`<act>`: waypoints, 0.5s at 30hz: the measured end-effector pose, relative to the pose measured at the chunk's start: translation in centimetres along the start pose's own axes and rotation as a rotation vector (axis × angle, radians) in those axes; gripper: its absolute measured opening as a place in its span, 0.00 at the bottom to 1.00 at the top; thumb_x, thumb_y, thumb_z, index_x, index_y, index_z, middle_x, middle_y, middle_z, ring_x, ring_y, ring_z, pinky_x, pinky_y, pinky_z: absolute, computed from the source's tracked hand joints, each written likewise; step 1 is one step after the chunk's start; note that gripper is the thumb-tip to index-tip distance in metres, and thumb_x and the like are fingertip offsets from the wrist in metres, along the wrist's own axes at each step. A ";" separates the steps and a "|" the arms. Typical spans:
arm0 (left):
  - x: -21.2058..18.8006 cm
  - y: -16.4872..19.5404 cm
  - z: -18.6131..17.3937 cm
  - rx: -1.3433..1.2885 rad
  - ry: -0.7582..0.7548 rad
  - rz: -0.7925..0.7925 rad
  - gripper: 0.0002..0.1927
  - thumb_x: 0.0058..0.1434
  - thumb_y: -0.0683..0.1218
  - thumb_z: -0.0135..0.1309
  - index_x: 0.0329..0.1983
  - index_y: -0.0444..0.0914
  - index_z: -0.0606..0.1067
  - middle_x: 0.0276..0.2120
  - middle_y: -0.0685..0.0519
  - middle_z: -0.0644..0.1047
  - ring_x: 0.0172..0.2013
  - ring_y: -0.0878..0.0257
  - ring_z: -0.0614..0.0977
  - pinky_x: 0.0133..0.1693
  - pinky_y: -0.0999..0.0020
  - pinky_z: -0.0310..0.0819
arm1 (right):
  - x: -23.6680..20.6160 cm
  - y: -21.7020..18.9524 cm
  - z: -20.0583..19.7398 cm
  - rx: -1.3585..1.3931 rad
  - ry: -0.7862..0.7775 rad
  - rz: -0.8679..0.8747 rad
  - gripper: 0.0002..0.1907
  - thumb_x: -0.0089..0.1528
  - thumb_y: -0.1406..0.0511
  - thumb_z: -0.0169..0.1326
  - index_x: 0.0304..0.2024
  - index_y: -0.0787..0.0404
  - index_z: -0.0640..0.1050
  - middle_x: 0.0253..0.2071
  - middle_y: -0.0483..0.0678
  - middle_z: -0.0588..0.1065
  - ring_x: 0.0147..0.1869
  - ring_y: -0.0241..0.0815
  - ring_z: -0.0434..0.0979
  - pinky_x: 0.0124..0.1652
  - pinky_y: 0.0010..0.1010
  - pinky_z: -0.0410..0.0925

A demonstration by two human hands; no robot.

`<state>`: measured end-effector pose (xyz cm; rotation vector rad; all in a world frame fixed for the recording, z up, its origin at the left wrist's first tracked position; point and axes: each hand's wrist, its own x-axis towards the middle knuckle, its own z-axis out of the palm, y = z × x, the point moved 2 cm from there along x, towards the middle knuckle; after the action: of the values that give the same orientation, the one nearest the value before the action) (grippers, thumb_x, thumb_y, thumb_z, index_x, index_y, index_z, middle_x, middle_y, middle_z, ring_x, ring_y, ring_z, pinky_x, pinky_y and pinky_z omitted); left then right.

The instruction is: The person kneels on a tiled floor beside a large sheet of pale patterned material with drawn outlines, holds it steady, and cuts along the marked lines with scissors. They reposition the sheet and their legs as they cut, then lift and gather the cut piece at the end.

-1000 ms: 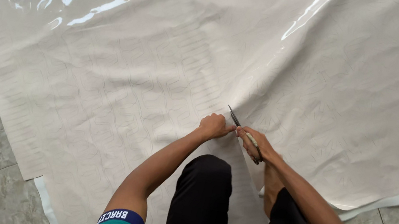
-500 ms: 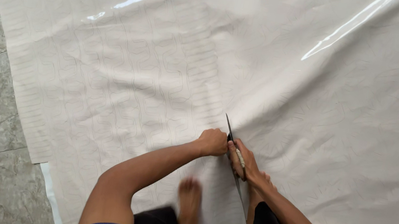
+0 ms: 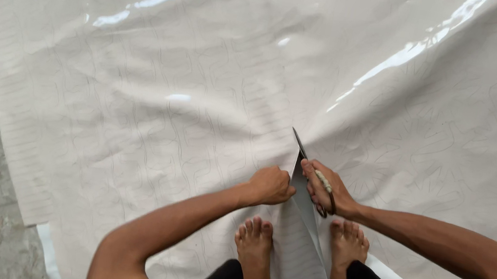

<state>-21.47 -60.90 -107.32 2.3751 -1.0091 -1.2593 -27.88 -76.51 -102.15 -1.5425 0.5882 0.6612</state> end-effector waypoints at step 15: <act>5.3 -3.0 -6.7 0.125 0.414 -0.130 0.19 0.62 0.53 0.54 0.42 0.31 0.76 0.40 0.39 0.80 0.43 0.45 0.83 0.38 0.49 0.81 | 3.9 1.5 3.3 0.086 0.277 -0.150 0.31 0.69 0.41 0.38 0.35 0.60 0.71 0.17 0.41 0.64 0.17 0.33 0.62 0.19 0.29 0.61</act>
<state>-12.66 -62.92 -108.28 2.6787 -0.8334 -0.7066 -26.48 -73.27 -106.12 -1.5906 0.6908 0.3063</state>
